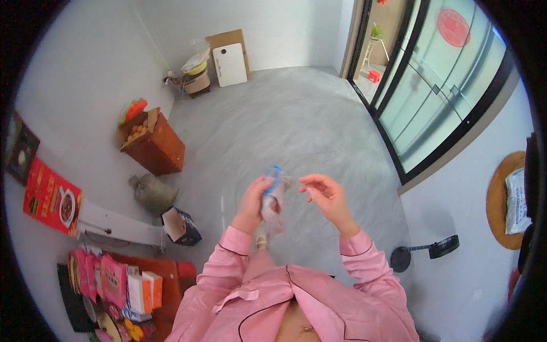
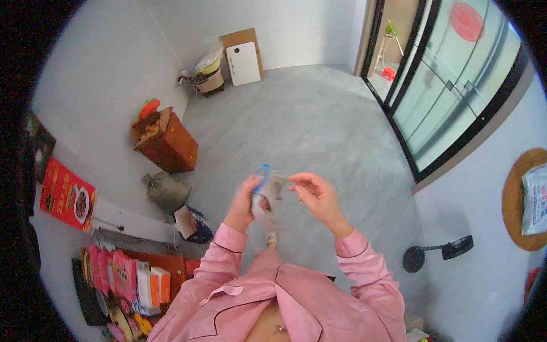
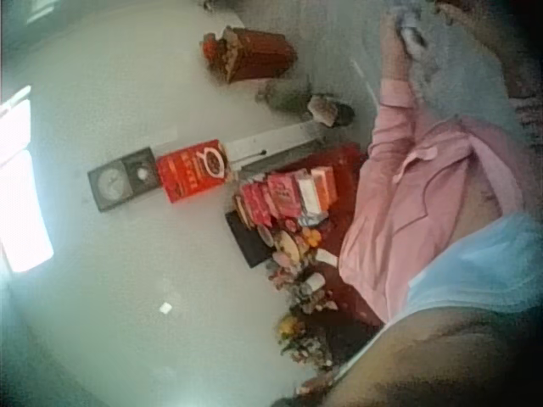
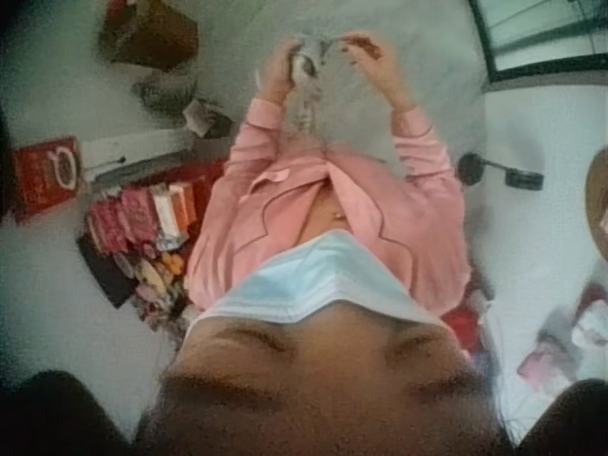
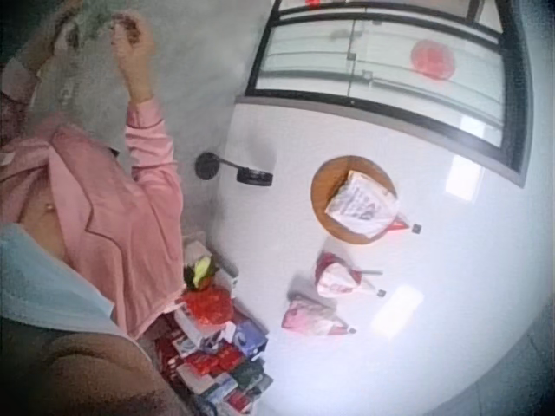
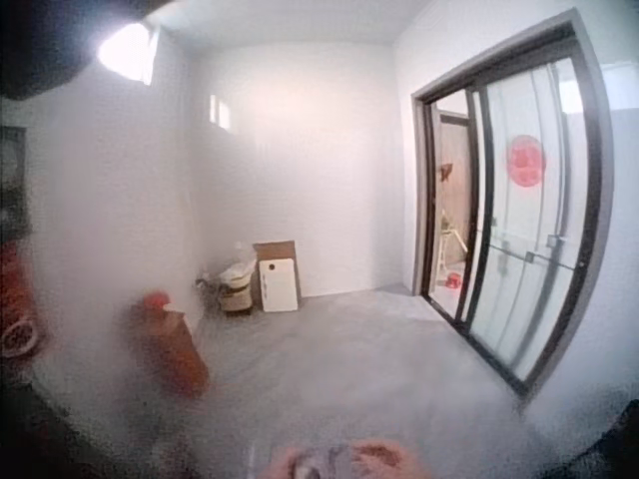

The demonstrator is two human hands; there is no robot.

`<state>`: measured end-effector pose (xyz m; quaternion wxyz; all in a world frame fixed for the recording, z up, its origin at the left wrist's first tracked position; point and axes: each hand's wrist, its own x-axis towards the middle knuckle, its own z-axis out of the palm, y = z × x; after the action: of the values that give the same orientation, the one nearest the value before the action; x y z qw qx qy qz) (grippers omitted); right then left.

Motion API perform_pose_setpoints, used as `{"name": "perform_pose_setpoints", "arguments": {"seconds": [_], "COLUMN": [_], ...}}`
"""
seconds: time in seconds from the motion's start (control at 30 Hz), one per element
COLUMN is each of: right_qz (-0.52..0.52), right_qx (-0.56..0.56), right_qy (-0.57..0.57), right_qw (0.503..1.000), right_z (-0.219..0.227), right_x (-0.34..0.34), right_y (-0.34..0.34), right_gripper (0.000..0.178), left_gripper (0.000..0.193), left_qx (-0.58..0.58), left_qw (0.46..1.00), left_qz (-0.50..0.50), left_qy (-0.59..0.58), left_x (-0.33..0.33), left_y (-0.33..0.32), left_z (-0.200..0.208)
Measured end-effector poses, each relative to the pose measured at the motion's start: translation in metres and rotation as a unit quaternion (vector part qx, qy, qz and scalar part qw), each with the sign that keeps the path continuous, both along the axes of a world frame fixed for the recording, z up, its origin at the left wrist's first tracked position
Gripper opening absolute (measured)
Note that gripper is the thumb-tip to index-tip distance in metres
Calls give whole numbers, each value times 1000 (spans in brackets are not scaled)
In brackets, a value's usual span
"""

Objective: The person mops a tiled floor in a living room using a flat mop. They move around furniture, including a TV stand and a fan, and later put on cleaning gloves before resuming mopping.

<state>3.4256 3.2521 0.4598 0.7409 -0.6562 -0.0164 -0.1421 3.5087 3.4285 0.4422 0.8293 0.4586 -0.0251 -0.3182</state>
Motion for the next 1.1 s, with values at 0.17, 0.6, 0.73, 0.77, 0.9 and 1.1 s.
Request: {"name": "perform_pose_setpoints", "arguments": {"seconds": [0.17,0.6,0.73,0.77,0.9,1.1], "right_qz": [-6,-132,-59,-51,-19,42], "right_qx": [-64,379,432,448,477,509], "right_qy": [37,58,-70,-69,-91,-90], "right_qw": [997,914,897,890,874,855], "right_z": [-16,-53,-35,-37,-49,-45], "right_x": [69,247,295,308,367,477], "right_y": [-25,-55,-136,-156,-243,-338], "right_gripper": [19,41,54,58,61,49], "left_gripper": [36,26,16,14,10,26], "left_qx": [-373,-315,-63,-1,120,48], "left_qw": [912,938,992,982,883,993], "left_qz": [-85,-89,97,102,114,-65], "left_qy": [147,113,-55,-161,-440,-84], "left_x": [121,335,402,435,494,525], "left_y": [-1,-139,-174,-167,-199,-286], "left_z": [-19,7,-13,-44,-62,-27]}}
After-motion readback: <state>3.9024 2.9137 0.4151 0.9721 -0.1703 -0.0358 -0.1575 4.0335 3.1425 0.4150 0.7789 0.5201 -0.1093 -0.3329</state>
